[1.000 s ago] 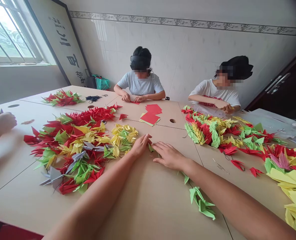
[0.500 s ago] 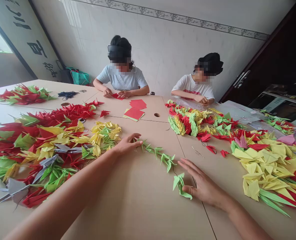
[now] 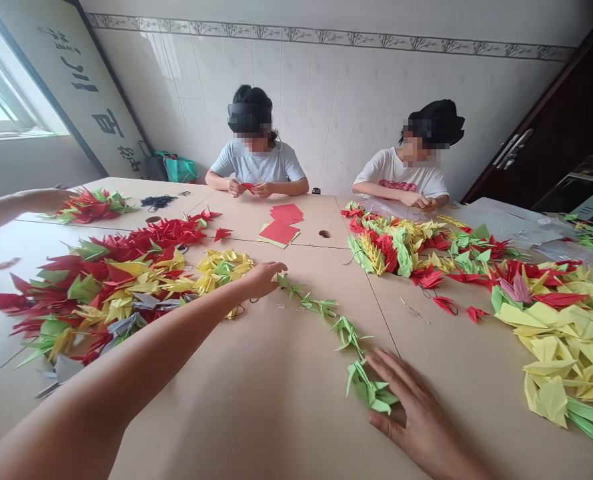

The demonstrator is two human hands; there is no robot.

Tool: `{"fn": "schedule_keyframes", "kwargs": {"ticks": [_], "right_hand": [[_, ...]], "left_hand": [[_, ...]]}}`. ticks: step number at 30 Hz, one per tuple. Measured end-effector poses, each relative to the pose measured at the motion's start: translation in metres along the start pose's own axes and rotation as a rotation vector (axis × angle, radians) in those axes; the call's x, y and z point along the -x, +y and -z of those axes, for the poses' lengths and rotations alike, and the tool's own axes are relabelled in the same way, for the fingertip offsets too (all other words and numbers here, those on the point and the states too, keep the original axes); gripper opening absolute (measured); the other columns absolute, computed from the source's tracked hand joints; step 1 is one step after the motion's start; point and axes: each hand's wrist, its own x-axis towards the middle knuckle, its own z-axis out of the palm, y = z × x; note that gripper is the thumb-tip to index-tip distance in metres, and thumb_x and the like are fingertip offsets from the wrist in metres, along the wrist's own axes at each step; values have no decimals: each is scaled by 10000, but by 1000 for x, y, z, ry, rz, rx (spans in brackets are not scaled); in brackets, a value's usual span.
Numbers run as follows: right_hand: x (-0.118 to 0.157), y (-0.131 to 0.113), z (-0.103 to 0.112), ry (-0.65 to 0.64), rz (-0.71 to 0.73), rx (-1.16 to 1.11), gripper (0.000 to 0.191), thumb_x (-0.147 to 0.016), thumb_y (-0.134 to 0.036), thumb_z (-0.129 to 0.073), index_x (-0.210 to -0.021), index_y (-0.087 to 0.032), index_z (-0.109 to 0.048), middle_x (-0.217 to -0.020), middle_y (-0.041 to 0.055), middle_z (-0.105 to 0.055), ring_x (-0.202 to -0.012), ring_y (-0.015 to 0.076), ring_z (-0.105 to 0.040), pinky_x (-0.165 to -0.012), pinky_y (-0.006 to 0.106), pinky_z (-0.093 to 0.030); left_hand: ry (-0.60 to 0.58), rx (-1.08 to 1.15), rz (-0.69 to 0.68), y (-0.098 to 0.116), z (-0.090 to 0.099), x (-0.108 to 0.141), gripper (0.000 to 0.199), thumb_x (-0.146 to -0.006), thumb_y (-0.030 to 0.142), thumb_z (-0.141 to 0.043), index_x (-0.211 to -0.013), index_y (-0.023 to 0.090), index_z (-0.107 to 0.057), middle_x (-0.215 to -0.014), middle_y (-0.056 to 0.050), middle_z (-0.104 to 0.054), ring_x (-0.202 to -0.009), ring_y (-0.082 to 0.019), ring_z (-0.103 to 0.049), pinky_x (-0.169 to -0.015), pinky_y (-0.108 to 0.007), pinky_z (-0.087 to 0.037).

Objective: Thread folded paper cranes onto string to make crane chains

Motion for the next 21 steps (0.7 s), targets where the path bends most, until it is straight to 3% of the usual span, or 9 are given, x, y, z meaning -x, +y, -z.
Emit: {"fn": "schedule_keyframes", "kwargs": {"ticks": [4,9,14,18,21], "right_hand": [[-1,6,-4,30,49,47,649,-797,-515,-565,-1388,-345,-355,-1423,25,-422,-1302,302,-368,-1015,474,-399],[-2,7,-3,56,47,32,672,-798,-499,-571,-1402,-341,-324,-1412,22,-438,-1282,301,-400,-997,460,-427],[-3,6,-1,61,46,-5,654,-805,-476,-572,-1399,-350,-327,-1406,22,-445,-1275,304,-411,-998,462,-428],[-3,6,-1,61,40,-29,650,-807,-472,-572,-1397,-340,-333,-1403,28,-448,-1273,302,-412,-998,465,-426],[-3,6,-1,45,31,-22,634,-820,-473,-556,-1397,-330,-334,-1409,31,-440,-1283,300,-398,-1002,473,-420]], "left_hand": [[31,-56,10,-6,3,-6,468,-691,73,-462,-1134,195,-553,-1155,-94,-566,-958,-234,-588,-837,-363,-477],[53,-97,-120,2,8,-9,642,-644,64,-505,-1264,228,-468,-1345,-87,-423,-1249,-264,-382,-999,-377,-383],[-46,-208,-281,11,2,-15,467,-697,217,-597,-1162,262,-575,-1380,-83,-380,-1314,-294,-279,-1064,-441,-295],[-49,-245,-227,6,-1,-20,330,-730,253,-586,-1053,218,-639,-1359,-105,-400,-1310,-317,-279,-1065,-469,-282],[-52,-249,-218,4,3,-20,363,-723,249,-588,-1084,216,-621,-1362,-109,-399,-1318,-324,-265,-1064,-482,-277]]}}
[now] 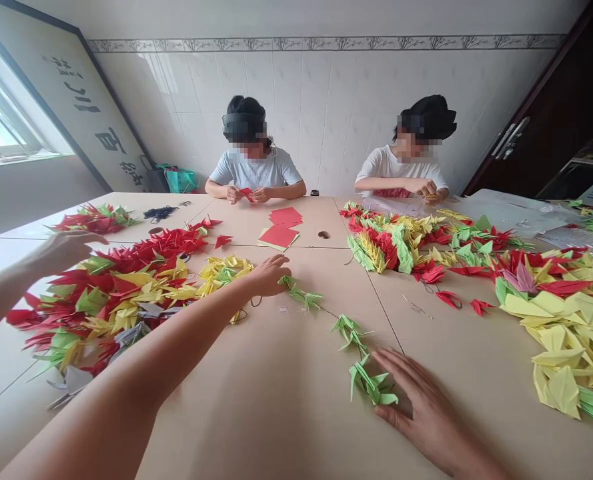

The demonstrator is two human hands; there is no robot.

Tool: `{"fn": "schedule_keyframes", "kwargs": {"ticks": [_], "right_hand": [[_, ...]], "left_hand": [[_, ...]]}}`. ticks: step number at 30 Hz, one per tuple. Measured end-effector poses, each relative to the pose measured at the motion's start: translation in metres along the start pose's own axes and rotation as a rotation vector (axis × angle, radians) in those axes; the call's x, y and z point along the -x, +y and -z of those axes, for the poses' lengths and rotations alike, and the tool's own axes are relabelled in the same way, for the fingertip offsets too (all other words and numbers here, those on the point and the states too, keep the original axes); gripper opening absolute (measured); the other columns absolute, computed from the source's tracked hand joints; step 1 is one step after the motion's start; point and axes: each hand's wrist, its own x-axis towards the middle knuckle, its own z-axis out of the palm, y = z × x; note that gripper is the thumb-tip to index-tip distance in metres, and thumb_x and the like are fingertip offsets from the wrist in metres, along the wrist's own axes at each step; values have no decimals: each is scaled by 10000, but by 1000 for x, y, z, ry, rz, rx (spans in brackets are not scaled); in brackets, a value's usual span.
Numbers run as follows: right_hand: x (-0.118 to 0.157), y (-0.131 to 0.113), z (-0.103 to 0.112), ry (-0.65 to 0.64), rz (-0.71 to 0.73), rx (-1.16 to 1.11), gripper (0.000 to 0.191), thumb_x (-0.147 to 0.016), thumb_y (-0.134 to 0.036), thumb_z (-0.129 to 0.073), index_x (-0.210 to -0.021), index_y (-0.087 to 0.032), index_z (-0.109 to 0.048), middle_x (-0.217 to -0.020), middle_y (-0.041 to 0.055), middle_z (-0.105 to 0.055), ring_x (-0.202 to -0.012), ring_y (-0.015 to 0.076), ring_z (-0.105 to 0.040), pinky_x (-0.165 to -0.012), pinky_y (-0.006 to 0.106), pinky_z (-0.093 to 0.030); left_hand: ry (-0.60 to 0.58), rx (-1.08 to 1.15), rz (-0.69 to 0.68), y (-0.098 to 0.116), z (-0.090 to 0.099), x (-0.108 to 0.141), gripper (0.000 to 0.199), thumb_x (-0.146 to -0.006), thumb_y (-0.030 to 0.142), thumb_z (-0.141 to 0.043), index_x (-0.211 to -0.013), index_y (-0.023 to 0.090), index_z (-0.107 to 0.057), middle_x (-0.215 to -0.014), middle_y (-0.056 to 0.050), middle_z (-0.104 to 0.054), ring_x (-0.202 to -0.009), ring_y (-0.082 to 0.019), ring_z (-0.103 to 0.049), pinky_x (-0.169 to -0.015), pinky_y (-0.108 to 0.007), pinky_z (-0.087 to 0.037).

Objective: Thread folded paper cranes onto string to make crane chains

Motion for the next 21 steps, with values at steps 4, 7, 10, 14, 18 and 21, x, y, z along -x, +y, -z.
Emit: {"fn": "schedule_keyframes", "kwargs": {"ticks": [4,7,10,14,18,21], "right_hand": [[0,1,-1,-3,-8,2,627,-821,-473,-556,-1393,-337,-340,-1408,27,-443,-1282,295,-401,-1003,469,-420],[0,1,-2,14,-11,-8,617,-819,-464,-563,-1386,-345,-350,-1404,22,-449,-1275,291,-411,-1000,465,-423],[-1,2,-2,35,-5,-18,610,-811,-458,-574,-1375,-334,-376,-1389,26,-468,-1265,291,-426,-995,451,-431],[-2,2,-2,44,-4,-13,586,-801,-465,-581,-1346,-317,-426,-1363,35,-497,-1244,291,-452,-982,441,-448],[-2,1,-1,68,3,-15,579,-790,-460,-592,-1333,-321,-446,-1345,34,-518,-1226,294,-475,-961,435,-468],[-2,1,0,75,6,-18,577,-791,-455,-592,-1333,-323,-446,-1352,28,-512,-1231,291,-470,-965,427,-466]], "left_hand": [[-37,40,-79,9,7,-1,564,-690,222,-627,-1240,269,-508,-1399,-87,-365,-1347,-305,-210,-1081,-465,-248],[-55,52,-145,17,7,-4,482,-688,306,-668,-1161,291,-574,-1410,-71,-348,-1350,-322,-192,-1086,-478,-221],[-80,6,-130,17,5,-6,285,-686,321,-674,-968,277,-666,-1398,-51,-364,-1350,-318,-197,-1094,-465,-200],[-90,-31,-58,11,8,-6,291,-664,290,-682,-953,255,-666,-1380,-75,-385,-1351,-334,-192,-1094,-523,-136],[-93,-32,-85,19,13,-5,460,-638,378,-705,-1079,293,-610,-1389,-69,-382,-1362,-338,-160,-1083,-581,-37],[-110,-19,-152,32,11,-8,490,-653,470,-679,-1105,295,-603,-1381,-70,-398,-1367,-335,-151,-1087,-574,-15]]}}
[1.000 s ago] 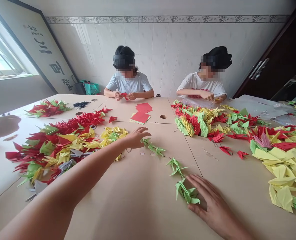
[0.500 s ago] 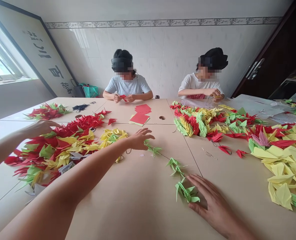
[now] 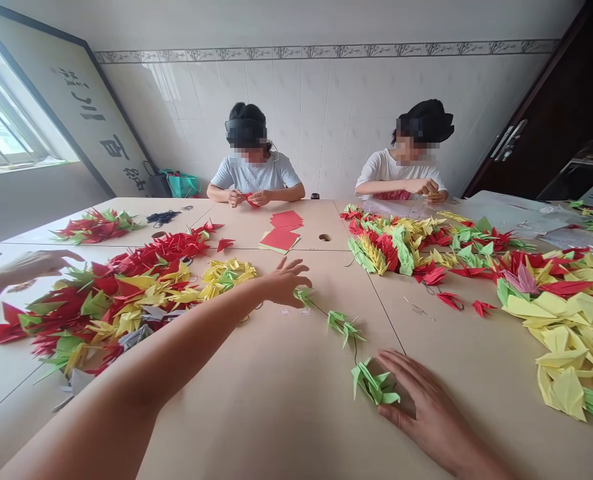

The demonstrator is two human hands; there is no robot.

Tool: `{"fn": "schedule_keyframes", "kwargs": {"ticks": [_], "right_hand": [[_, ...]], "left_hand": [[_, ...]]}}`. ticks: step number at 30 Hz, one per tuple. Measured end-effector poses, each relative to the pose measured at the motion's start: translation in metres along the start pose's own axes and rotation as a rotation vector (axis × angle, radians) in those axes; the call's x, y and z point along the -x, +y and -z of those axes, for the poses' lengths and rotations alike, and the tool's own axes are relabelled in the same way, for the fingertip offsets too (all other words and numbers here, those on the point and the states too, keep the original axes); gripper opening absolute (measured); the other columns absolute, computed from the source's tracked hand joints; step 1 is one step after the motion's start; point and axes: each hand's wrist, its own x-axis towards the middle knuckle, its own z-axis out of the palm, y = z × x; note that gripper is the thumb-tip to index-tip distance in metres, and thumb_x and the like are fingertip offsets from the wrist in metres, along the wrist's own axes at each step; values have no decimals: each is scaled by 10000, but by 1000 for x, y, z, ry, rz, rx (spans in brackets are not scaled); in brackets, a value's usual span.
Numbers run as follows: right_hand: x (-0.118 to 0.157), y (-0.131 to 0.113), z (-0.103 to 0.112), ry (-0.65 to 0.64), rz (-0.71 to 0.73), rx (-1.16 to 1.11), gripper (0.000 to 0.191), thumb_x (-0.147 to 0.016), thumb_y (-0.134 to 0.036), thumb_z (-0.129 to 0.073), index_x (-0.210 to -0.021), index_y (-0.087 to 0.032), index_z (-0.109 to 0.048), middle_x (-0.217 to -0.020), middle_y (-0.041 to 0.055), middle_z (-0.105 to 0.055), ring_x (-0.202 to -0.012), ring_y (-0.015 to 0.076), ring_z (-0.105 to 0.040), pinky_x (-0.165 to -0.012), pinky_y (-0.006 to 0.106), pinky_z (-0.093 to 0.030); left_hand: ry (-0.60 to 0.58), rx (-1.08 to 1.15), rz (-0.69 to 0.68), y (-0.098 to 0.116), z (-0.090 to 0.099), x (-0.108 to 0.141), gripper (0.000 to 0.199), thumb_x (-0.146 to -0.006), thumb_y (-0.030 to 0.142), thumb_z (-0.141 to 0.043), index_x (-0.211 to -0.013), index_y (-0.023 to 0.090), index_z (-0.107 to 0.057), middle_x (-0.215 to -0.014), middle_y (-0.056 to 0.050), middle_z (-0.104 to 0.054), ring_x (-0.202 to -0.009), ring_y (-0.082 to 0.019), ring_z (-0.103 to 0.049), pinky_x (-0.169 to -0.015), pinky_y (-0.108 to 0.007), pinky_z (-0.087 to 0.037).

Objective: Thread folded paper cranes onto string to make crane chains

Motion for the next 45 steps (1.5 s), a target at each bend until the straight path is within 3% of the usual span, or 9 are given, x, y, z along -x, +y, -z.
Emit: {"fn": "schedule_keyframes", "kwargs": {"ticks": [6,13,17,22,29,33,38,41,45], "right_hand": [[-2,-3,3,-19,-9,2,571,-797,-472,-582,-1330,-310,-453,-1352,34,-511,-1235,287,-466,-982,422,-452],[-2,-5,6,-31,-31,-33,572,-792,-475,-585,-1329,-329,-453,-1354,25,-508,-1246,289,-453,-985,419,-448],[-3,-5,6,-42,-30,-40,567,-800,-470,-577,-1333,-327,-448,-1362,31,-499,-1251,292,-446,-991,431,-441],[-3,-8,9,-62,-39,-44,557,-814,-473,-554,-1330,-291,-455,-1365,47,-494,-1255,289,-440,-995,442,-438],[-2,-10,10,-89,-43,-57,563,-833,-482,-527,-1356,-313,-403,-1390,40,-461,-1280,280,-406,-1009,457,-417],[-2,-8,9,-75,-38,-60,565,-829,-484,-534,-1350,-300,-416,-1386,48,-466,-1282,287,-401,-1017,458,-406],[-1,-9,10,-59,-42,-68,562,-831,-470,-540,-1348,-283,-420,-1374,59,-478,-1269,283,-417,-1005,452,-418],[-1,-10,10,-46,-40,-81,564,-833,-452,-550,-1352,-282,-409,-1374,66,-474,-1271,282,-413,-1003,456,-417],[-1,-9,9,-10,-30,-91,583,-809,-436,-587,-1346,-290,-416,-1352,75,-495,-1257,301,-426,-991,475,-420]], "left_hand": [[-49,-30,15,2,-3,-9,257,-697,304,-624,-941,235,-665,-1358,-90,-432,-1375,-309,-151,-1104,-539,-55],[-48,162,-6,26,8,-12,551,-717,334,-618,-1248,300,-474,-1385,-78,-408,-1378,-316,-140,-1082,-587,-90],[-37,143,-129,51,0,-20,437,-728,460,-617,-1128,288,-585,-1395,-89,-390,-1379,-324,-139,-1094,-574,-51],[-61,73,-110,49,-5,-24,231,-732,315,-616,-949,251,-664,-1375,-80,-411,-1372,-315,-168,-1110,-534,-96],[-89,116,-151,61,2,-19,543,-706,372,-639,-1229,307,-503,-1424,-89,-343,-1379,-310,-142,-1090,-567,-110],[-95,64,-272,71,-6,-24,399,-702,347,-655,-1094,285,-610,-1423,-88,-347,-1382,-322,-134,-1097,-561,-89],[-90,39,-231,73,-6,-22,356,-689,254,-639,-1044,240,-624,-1409,-109,-367,-1377,-321,-152,-1098,-554,-105],[-112,110,-283,89,-1,-12,562,-678,305,-657,-1220,267,-513,-1435,-109,-323,-1379,-330,-127,-1083,-579,-110],[-125,226,-419,121,-4,-2,568,-717,480,-627,-1238,291,-505,-1441,-96,-310,-1383,-327,-118,-1084,-584,-95]]}}
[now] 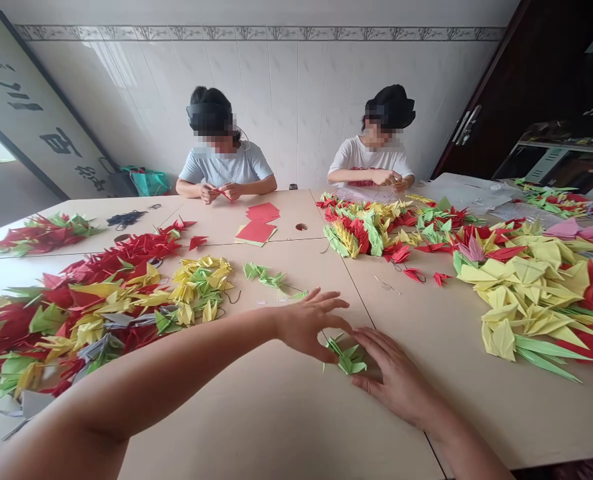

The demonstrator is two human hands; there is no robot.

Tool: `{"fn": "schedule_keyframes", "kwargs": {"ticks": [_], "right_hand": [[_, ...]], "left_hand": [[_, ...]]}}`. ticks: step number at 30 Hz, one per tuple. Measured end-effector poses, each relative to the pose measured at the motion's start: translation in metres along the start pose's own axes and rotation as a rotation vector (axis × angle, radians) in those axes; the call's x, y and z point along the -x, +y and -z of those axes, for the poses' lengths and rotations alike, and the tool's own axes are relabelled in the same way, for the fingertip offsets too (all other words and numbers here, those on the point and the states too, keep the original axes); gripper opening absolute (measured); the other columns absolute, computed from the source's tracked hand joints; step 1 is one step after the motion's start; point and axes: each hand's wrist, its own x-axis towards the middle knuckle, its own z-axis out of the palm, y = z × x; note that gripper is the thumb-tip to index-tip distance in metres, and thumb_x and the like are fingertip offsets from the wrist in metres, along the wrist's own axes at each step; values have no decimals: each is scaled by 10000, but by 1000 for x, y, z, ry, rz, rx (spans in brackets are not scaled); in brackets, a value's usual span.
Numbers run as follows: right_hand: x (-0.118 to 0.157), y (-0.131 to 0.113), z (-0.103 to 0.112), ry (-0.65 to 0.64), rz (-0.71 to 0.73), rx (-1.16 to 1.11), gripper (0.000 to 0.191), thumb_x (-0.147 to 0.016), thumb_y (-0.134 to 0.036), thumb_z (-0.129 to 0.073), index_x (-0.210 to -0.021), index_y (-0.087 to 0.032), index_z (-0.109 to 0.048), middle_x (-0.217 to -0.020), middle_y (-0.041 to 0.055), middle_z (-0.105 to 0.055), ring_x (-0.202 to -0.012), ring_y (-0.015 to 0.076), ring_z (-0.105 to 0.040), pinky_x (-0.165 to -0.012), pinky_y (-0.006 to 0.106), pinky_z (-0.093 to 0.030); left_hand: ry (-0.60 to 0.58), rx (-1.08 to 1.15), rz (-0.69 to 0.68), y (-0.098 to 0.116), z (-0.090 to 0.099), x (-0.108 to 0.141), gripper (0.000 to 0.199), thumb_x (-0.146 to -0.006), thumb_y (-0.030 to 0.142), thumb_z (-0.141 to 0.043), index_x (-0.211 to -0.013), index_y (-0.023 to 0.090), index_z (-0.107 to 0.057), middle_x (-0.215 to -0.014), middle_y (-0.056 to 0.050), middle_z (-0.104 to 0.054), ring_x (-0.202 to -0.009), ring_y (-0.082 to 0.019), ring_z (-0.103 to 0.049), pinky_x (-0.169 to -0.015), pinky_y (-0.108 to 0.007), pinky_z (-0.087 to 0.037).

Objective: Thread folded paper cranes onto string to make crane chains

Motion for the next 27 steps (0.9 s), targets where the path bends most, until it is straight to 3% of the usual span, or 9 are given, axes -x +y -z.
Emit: {"fn": "schedule_keyframes", "kwargs": {"ticks": [3,6,15,21,27], "right_hand": [[0,-1,1,-6,-1,-3,582,-816,-442,-578,-1350,-281,-408,-1351,83,-493,-1255,300,-424,-989,476,-419],[-1,-3,3,-22,-5,-12,589,-829,-438,-565,-1363,-269,-384,-1364,85,-477,-1264,284,-412,-999,466,-411],[-1,-5,3,-19,-24,-32,545,-844,-398,-554,-1349,-261,-402,-1366,80,-473,-1267,259,-410,-1023,456,-393],[-4,-7,2,35,-71,-54,384,-865,-353,-522,-1230,-232,-531,-1295,94,-541,-1212,260,-477,-983,450,-437],[-19,-18,8,40,-139,-87,277,-871,-309,-487,-1095,-231,-630,-1250,91,-582,-1144,261,-542,-928,422,-473]], "left_hand": [[-12,-62,-37,7,-9,-5,367,-704,383,-659,-1036,232,-628,-1414,-110,-352,-1381,-332,-128,-1089,-585,-79],[-14,-93,10,0,-11,-6,264,-682,278,-667,-935,202,-651,-1395,-124,-379,-1377,-335,-147,-1092,-575,-102],[96,-108,128,-14,-14,18,326,-696,292,-662,-1014,228,-628,-1367,-116,-419,-1354,-328,-219,-1080,-561,-176],[208,-76,157,-3,-27,17,580,-677,581,-638,-1113,205,-568,-1387,-147,-404,-1360,-346,-205,-1084,-599,-102],[261,-83,167,4,-40,10,393,-711,481,-660,-985,204,-612,-1370,-126,-429,-1357,-329,-226,-1084,-598,-114]]}}
